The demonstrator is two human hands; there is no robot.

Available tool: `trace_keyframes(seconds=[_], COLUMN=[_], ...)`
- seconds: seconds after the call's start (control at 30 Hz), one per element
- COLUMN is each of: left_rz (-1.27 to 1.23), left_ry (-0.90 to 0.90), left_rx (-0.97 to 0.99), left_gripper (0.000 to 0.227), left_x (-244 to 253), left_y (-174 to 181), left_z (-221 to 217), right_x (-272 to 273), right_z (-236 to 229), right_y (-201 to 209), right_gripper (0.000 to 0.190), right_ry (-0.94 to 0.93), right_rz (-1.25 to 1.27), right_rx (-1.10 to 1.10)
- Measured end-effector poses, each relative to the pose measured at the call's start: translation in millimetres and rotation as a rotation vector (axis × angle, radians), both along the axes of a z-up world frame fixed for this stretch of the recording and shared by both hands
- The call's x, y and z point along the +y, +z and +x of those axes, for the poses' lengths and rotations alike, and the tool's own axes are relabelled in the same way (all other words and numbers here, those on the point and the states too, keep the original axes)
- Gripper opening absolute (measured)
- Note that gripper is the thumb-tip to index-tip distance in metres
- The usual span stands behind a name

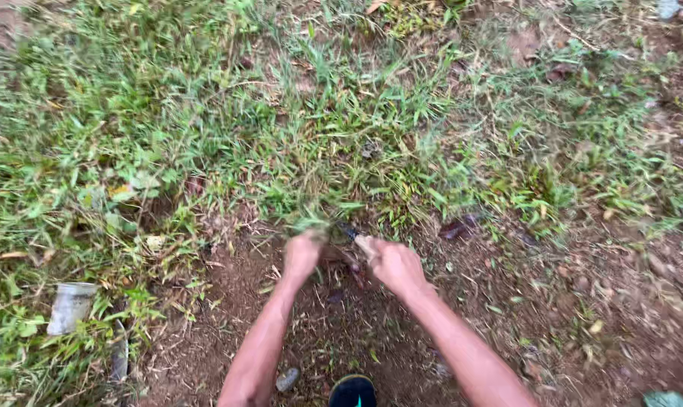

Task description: The person is removing weeds and grass from the soil in a garden area using a hand tool.

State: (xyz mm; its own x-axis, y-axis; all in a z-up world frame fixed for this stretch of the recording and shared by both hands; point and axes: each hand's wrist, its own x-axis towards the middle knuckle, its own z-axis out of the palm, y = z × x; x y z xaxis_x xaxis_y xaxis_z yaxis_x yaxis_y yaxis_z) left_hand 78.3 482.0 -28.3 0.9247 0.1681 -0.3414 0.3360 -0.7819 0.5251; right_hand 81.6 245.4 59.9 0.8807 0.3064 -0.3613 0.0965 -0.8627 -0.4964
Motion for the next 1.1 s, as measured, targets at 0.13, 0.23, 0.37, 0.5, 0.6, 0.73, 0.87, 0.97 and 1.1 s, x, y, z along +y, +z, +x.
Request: trace_keyframes(seconds=[0.13, 0.23, 0.37, 0.5, 0.6, 0.73, 0.87, 0.97, 1.1], left_rz=[-0.388, -0.498, -0.336, -0.607, -0.981, -1.532, -1.678, -1.576, -1.047], left_ry=[-0.053, 0.222, 0.277, 0.419, 0.571, 0.405, 0.451, 0.717, 0.519], left_rx=[-0.401, -0.298, -0.265, -0.345, -0.445, -0.711, -0.305, -0.030, 0.244], left_gripper=[0.021, 0.025, 0.038, 0.041, 0.046, 0.032, 0.025, 0.032, 0.056], left_x=[-37.1, -26.9, -25.0, -32.9, -23.0, -54.6, -112.3, -148.9, -145.4], left_y=[7.3, 14.9, 54.4, 93.4, 104.2, 65.5, 24.7, 16.7, 10.6], left_z=[-1.6, 1.8, 20.1, 56.6, 115.0, 185.7, 180.8, 96.3, -16.5], right_x=[-44.0, -117.2, -179.1, -196.4, -183.4, -156.2, -125.6, -111.5, -97.1], right_z=[-20.0, -55.6, -97.1, -102.0, -99.0, -82.0, -62.6, -53.9, -49.9], right_y=[-42.5, -58.3, -64.8, -58.7, -50.9, -32.8, -4.6, 12.4, 6.9], right_gripper=[0.054, 0.053, 0.058, 0.057, 0.053, 0.053, 0.052, 0.050, 0.051], right_ry=[-0.282, -0.367, -0.542, -0.524, -0.601, -0.528, -0.486, -0.469, -0.391], right_rz=[0.417, 0.358, 0.385, 0.454, 0.214, 0.171, 0.133, 0.037, -0.041], right_rx=[0.350, 0.441, 0.501, 0.474, 0.568, 0.553, 0.530, 0.515, 0.443])
